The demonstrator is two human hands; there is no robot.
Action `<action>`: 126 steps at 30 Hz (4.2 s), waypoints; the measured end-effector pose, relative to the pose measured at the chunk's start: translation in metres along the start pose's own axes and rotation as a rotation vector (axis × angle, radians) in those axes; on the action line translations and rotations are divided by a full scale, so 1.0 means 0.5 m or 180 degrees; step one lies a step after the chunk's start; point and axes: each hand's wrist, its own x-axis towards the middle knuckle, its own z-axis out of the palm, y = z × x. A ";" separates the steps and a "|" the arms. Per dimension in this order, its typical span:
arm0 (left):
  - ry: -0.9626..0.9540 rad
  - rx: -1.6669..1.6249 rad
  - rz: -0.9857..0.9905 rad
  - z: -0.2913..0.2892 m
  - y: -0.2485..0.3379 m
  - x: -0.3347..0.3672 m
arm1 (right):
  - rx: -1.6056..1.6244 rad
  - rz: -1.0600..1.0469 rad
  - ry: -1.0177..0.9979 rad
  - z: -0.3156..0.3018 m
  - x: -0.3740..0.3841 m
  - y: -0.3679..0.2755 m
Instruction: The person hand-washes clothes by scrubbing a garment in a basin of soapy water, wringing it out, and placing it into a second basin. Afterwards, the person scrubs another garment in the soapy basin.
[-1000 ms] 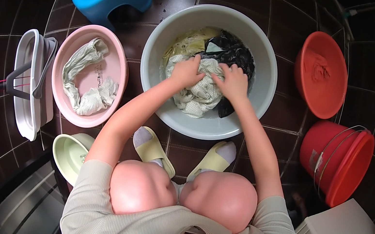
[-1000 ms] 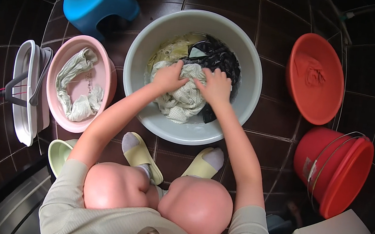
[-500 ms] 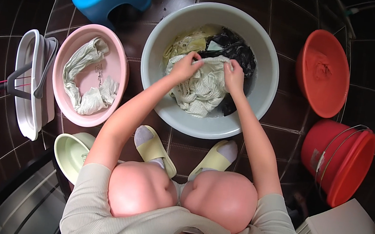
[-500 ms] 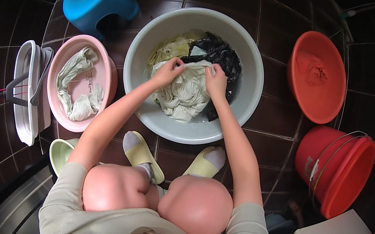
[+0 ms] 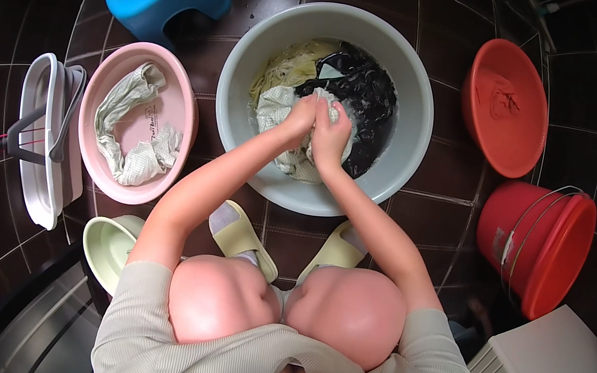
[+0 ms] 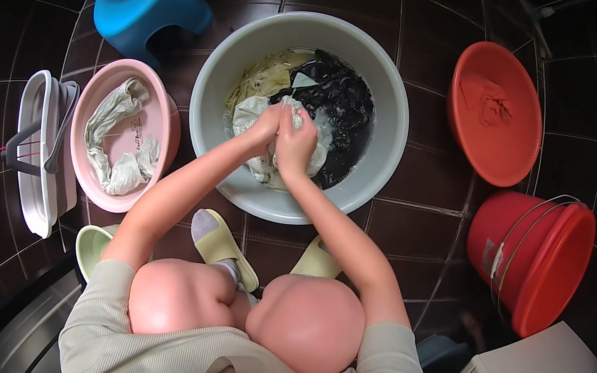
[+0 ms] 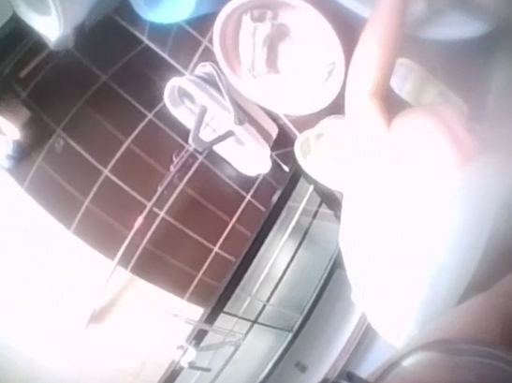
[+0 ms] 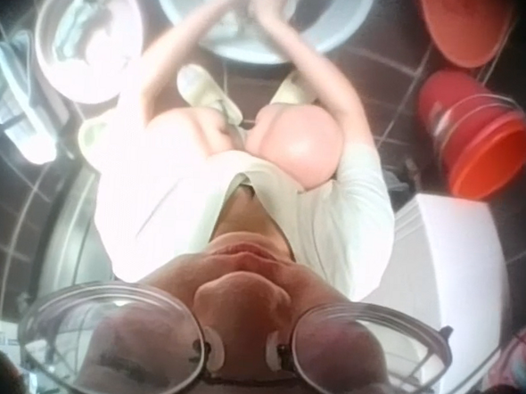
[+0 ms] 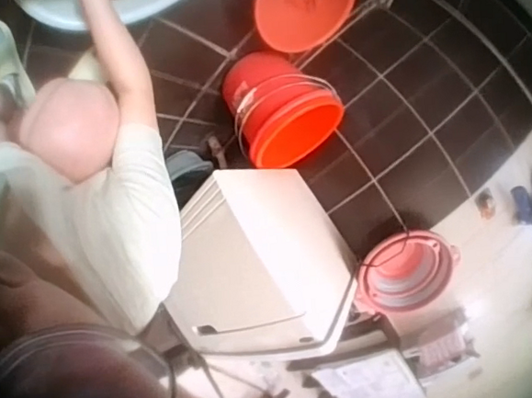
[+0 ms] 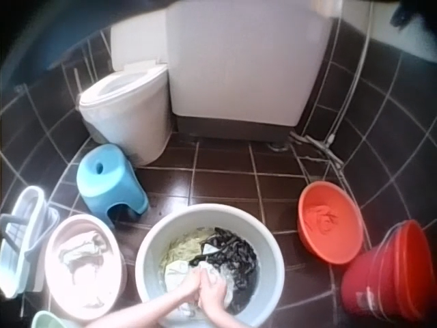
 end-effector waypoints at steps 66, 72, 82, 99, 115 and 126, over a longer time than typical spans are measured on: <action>0.1278 0.4783 0.2078 -0.085 -0.035 0.098 | -0.2539 -0.1096 -0.1939 -0.049 0.152 0.168; 0.0278 0.0567 0.0888 -0.091 0.042 0.065 | 0.0502 0.1356 -0.1416 -0.039 0.118 0.087; 0.0723 0.1737 0.1588 0.053 0.010 0.014 | -0.0299 0.1084 -0.1073 -0.024 0.138 0.018; -0.0673 0.1343 0.0829 0.001 -0.021 0.005 | -0.1377 0.0876 -0.1466 -0.086 0.180 0.095; 0.1189 0.3114 0.0964 -0.081 -0.011 0.015 | -0.2530 -0.0586 -0.2998 -0.057 0.157 0.085; 0.1512 0.2865 0.1254 -0.024 -0.022 0.094 | -0.2580 -0.0373 -0.2043 -0.048 0.163 0.115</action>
